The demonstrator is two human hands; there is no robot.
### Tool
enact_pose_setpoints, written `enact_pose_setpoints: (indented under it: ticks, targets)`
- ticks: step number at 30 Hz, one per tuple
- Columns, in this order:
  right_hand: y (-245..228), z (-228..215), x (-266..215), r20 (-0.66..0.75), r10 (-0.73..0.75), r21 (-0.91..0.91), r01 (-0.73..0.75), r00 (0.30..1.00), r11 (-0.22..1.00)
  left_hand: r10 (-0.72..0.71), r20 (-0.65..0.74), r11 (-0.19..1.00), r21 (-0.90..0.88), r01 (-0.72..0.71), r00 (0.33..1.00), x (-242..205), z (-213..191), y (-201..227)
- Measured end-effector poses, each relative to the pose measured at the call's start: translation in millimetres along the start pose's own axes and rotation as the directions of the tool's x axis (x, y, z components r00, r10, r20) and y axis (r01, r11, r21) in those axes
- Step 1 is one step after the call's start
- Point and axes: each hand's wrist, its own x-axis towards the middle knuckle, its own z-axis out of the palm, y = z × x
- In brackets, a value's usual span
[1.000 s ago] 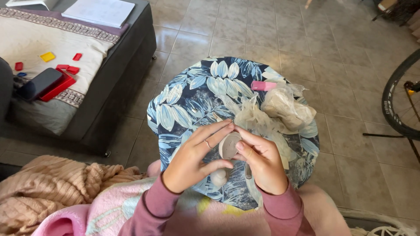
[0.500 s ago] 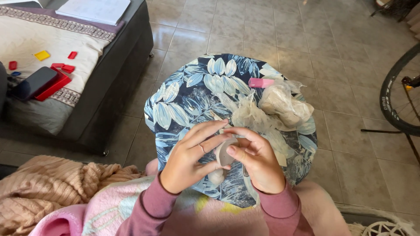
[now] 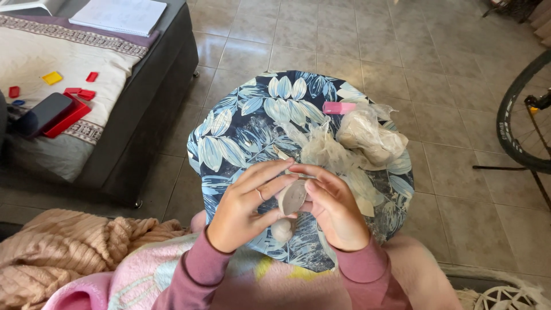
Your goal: Sculpting and carving a small clay object using hands and a carving tool.
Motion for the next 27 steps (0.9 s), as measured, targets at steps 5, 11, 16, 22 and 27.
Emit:
enact_pose_setpoints:
  ticks: [5, 11, 16, 22, 27]
  targets:
    - [22.3, -5.1, 2.6, -0.053, -0.062, 0.043, 0.064, 0.997, 0.997, -0.021, 0.006, 0.991, 0.131, 0.020, 1.000, -1.0, 5.8, 1.1]
    - [15.4, 2.2, 1.4, 0.001, -0.049, 0.057, 0.049, 0.999, 0.997, 0.012, 0.020, 0.986, 0.164, -0.015, 1.000, 1.1, 1.2, 2.3]
    - [4.9, 8.3, -0.9, 0.053, -0.017, 0.020, 0.016, 0.998, 1.000, 0.011, 0.011, 0.992, 0.129, -0.012, 1.000, -0.2, -1.3, 0.7]
    - [14.1, 1.0, -0.8, 0.034, -0.046, 0.115, 0.042, 0.998, 0.993, 0.031, 0.014, 0.994, 0.103, -0.032, 0.999, -0.3, 0.9, 1.8]
    - [21.8, 5.7, 1.8, -0.090, -0.093, -0.072, 0.087, 0.992, 0.994, 0.011, -0.040, 0.993, 0.115, -0.006, 0.999, 0.5, 4.3, 5.6]
